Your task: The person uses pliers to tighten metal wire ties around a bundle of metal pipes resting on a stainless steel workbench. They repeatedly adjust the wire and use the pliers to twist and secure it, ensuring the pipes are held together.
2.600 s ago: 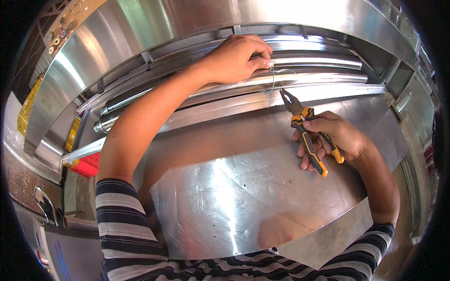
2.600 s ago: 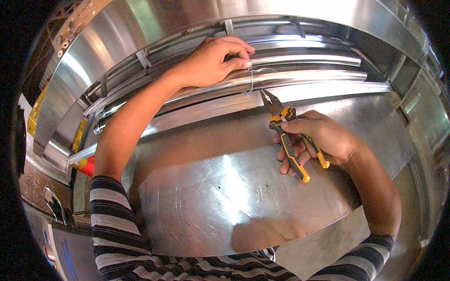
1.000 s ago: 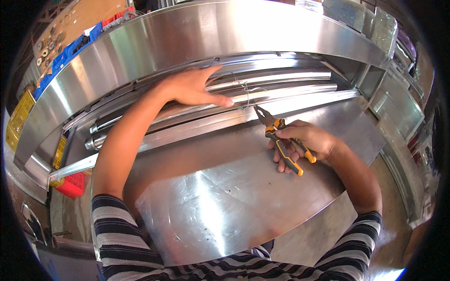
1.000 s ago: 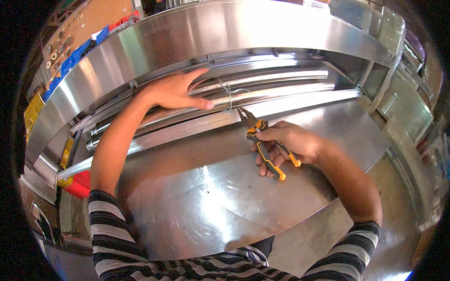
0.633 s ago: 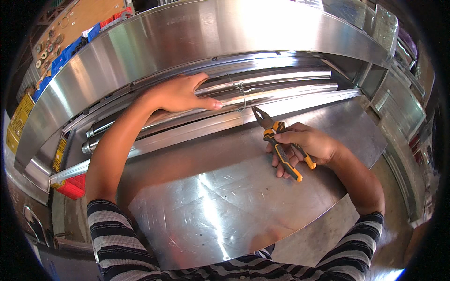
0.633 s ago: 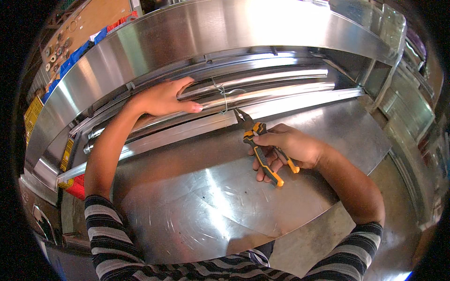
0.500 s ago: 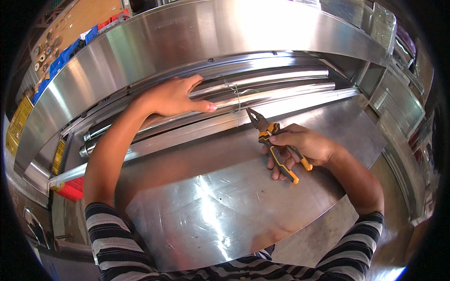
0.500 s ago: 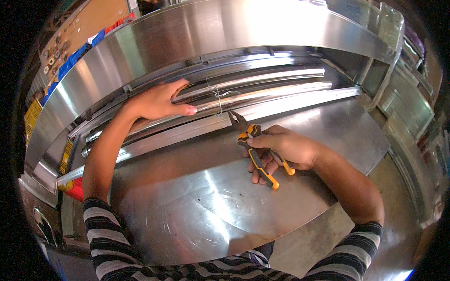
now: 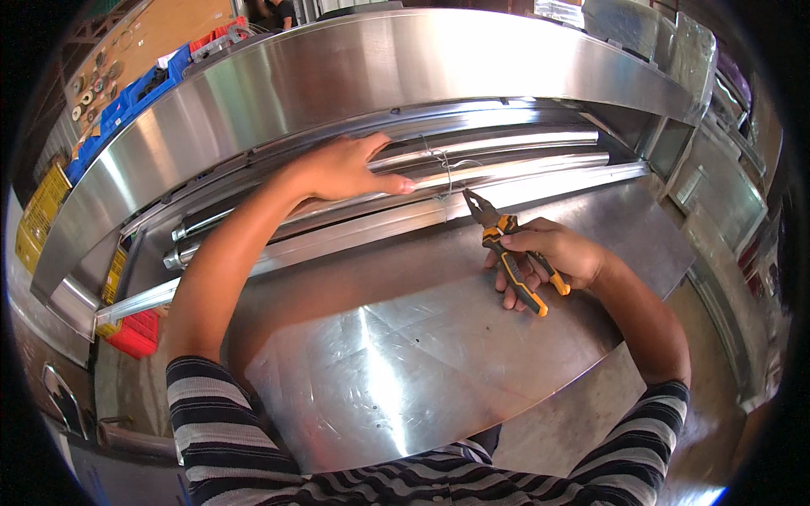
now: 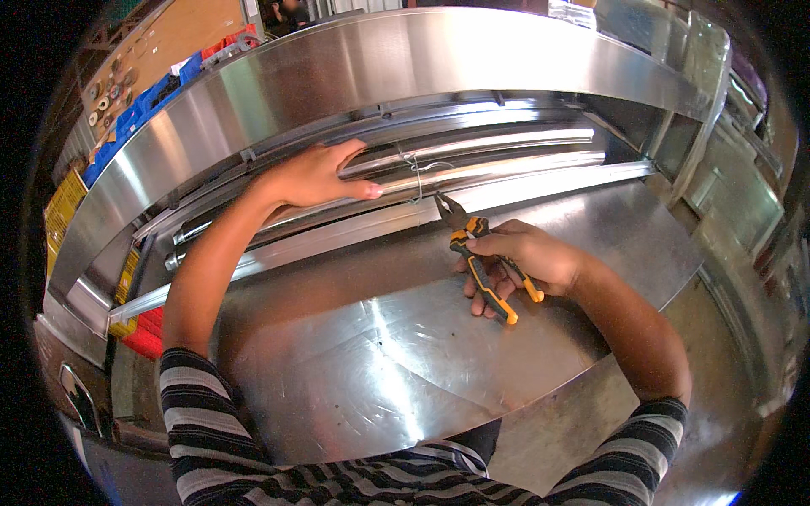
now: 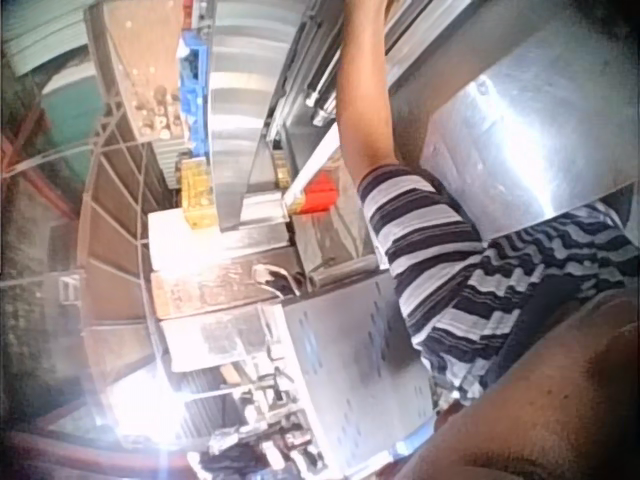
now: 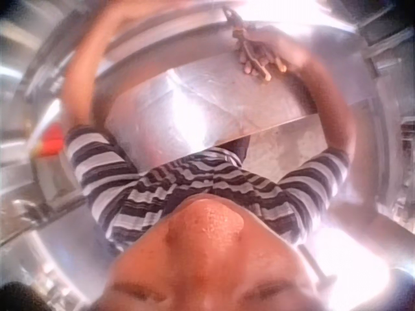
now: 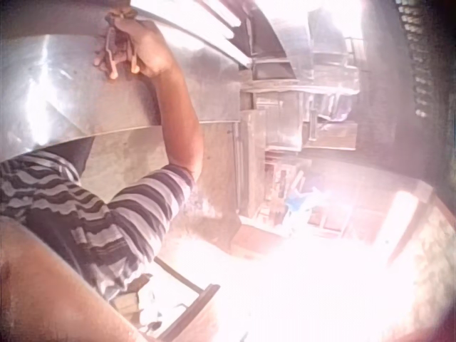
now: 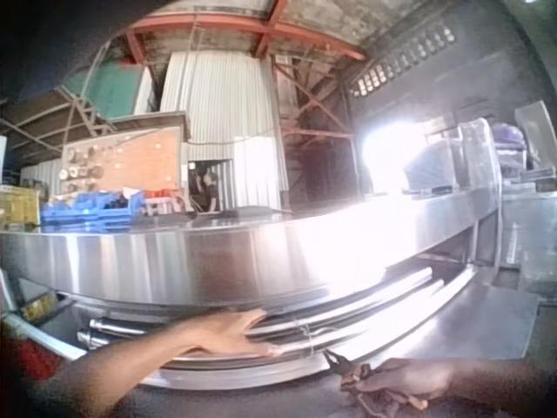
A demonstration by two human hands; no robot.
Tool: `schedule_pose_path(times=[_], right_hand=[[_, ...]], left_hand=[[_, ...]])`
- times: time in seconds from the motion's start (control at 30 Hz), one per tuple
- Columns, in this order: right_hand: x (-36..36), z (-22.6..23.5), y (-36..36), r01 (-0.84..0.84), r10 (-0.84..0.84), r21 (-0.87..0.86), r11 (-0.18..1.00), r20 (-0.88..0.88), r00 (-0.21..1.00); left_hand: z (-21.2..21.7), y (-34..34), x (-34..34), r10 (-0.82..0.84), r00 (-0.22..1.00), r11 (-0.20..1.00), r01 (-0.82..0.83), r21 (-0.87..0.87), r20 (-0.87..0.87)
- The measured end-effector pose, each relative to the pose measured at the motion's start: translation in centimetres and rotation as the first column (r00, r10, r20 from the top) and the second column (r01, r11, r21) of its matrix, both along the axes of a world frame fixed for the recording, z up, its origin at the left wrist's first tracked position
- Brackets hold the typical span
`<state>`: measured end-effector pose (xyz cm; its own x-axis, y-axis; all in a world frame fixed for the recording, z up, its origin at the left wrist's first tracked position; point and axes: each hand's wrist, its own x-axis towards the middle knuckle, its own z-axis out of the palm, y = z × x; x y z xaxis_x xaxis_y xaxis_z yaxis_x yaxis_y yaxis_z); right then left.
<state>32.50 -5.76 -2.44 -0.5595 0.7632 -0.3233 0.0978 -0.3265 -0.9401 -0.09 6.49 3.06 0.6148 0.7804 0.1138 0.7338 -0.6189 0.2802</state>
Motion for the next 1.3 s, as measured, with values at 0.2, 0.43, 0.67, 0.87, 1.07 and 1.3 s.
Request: schedule_pose_path(times=[0.2,0.43,0.67,0.87,1.07,1.3], right_hand=[[0.3,0.0,-0.2,-0.02,0.018,0.051,0.999,0.031,0.999],[0.2,-0.3,0.0,-0.054,0.05,0.093,0.994,0.043,0.998],[-0.1,-0.3,0.0,-0.038,0.037,0.057,0.998,0.025,0.999],[0.3,-0.3,-0.4,-0.025,0.02,0.081,0.996,0.051,0.998],[-0.1,-0.2,0.1,-0.063,0.059,0.086,0.994,0.048,0.997],[2.0,0.1,-0.7,0.022,-0.035,0.162,0.987,0.078,0.996]], left_hand=[[0.0,-0.4,-2.3,0.03,0.999,0.999,-0.031,-0.019,-0.015],[0.0,-0.6,-2.8,0.068,0.998,0.998,-0.068,-0.011,0.002],[0.0,0.0,1.7,0.098,0.995,0.995,-0.098,0.025,0.003],[0.5,-1.1,0.5,0.115,0.99,0.992,-0.119,-0.041,-0.084],[0.7,-2.0,-3.6,0.21,0.976,0.974,-0.214,-0.071,-0.06],[-0.1,0.4,4.8,0.136,0.99,0.99,-0.137,-0.038,-0.033]])
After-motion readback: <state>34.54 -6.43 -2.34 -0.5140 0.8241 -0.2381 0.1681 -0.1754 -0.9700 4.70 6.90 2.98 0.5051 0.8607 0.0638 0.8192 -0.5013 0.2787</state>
